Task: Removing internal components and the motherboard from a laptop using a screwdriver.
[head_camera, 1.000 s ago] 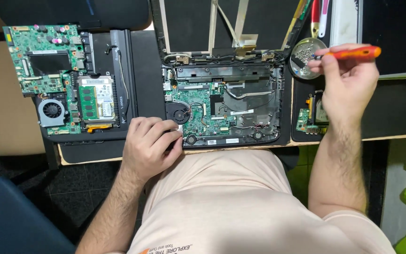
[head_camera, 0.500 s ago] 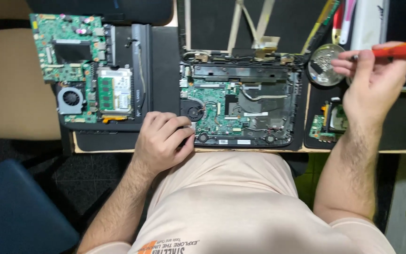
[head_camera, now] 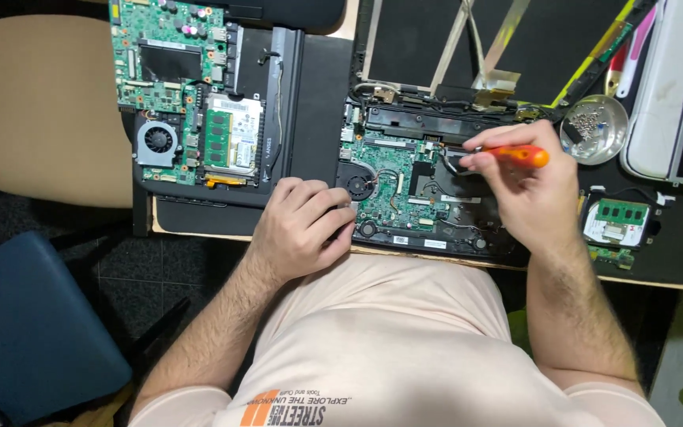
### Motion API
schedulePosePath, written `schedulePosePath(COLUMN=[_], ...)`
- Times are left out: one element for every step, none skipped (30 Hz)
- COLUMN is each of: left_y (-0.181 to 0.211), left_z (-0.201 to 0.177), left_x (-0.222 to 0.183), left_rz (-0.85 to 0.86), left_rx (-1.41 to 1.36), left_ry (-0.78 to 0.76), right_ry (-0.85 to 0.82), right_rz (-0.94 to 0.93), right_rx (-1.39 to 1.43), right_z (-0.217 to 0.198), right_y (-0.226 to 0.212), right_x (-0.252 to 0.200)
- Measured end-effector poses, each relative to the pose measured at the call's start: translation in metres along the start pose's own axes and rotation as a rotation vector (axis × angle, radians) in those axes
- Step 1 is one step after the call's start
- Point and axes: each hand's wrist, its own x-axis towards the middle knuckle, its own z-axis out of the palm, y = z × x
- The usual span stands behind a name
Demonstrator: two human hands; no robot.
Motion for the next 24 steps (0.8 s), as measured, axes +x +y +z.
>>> schedulePosePath(left_y=[0.002,0.004,0.006,0.005,0.004,0.003,0.003,0.003,0.003,0.002,0.002,0.001,0.001,0.0,0.0,-0.001,-0.001,-0.001,-0.002,-0.003,-0.003,-0.003,-0.003,-0.003], left_z=[0.005,0.01,0.015,0.017,0.019,0.021,0.021,0.021,0.021,0.021,0.02,0.02,0.02,0.021,0.023,0.022,0.022,0.022,0.021,0.02,0.02,0.021,0.021,0.021], left_x=[-0.001,-0.001,-0.002,-0.005,-0.008,-0.01,-0.009,-0.007,-0.006,-0.005,-0.004,-0.003,-0.005,-0.006,-0.006,-0.006,-0.005,-0.005,-0.004,-0.003,-0.003,-0.002,-0.002,-0.002], left_rz=[-0.004,-0.049,-0.096,-0.1,-0.099,-0.097,-0.1,-0.093,-0.086,-0.087,-0.078,-0.069,-0.068,-0.071,-0.074,-0.067,-0.071,-0.076,-0.071,-0.073,-0.075,-0.073,-0.077,-0.079], left_rx=[0.002,0.01,0.017,0.018,0.024,0.03,0.031,0.039,0.046,0.045,0.046,0.044,0.041,0.037,0.033,0.024,0.024,0.025,0.016,0.019,0.023,0.014,0.014,0.018], left_ry=[0.001,0.098,0.194,0.194,0.189,0.185,0.186,0.182,0.177,0.178,0.163,0.148,0.149,0.142,0.134,0.135,0.131,0.127,0.127,0.119,0.111,0.109,0.102,0.095], right_ry=[-0.004,-0.018,-0.033,-0.037,-0.044,-0.051,-0.054,-0.084,-0.113,-0.114,-0.127,-0.138,-0.138,-0.12,-0.102,-0.094,-0.088,-0.082,-0.075,-0.092,-0.109,-0.104,-0.16,-0.216], right_rz=[-0.001,-0.079,-0.156,-0.155,-0.147,-0.14,-0.14,-0.155,-0.169,-0.168,-0.185,-0.2,-0.198,-0.196,-0.193,-0.189,-0.182,-0.175,-0.17,-0.126,-0.082,-0.075,-0.066,-0.06], right_rx=[0.0,0.021,0.041,0.042,0.079,0.115,0.115,0.06,0.006,0.005,-0.032,-0.07,-0.072,-0.022,0.027,0.02,0.012,0.005,-0.001,-0.034,-0.066,-0.071,-0.131,-0.189], right_z=[0.005,0.01,0.015,0.02,0.026,0.032,0.035,0.038,0.041,0.04,0.039,0.038,0.036,0.032,0.028,0.021,0.014,0.007,0.003,0.0,-0.004,-0.004,-0.004,-0.003], right_y=[0.003,0.005,0.008,0.003,-0.003,-0.008,-0.015,-0.021,-0.027,-0.027,-0.028,-0.028,-0.024,-0.02,-0.015,-0.003,0.009,0.021,0.025,0.028,0.031,0.029,0.027,0.025], right_x=[0.006,0.011,0.016,0.02,0.024,0.028,0.033,0.039,0.044,0.048,0.052,0.056,0.056,0.057,0.057,0.055,0.053,0.051,0.045,0.039,0.032,0.023,0.014,0.007])
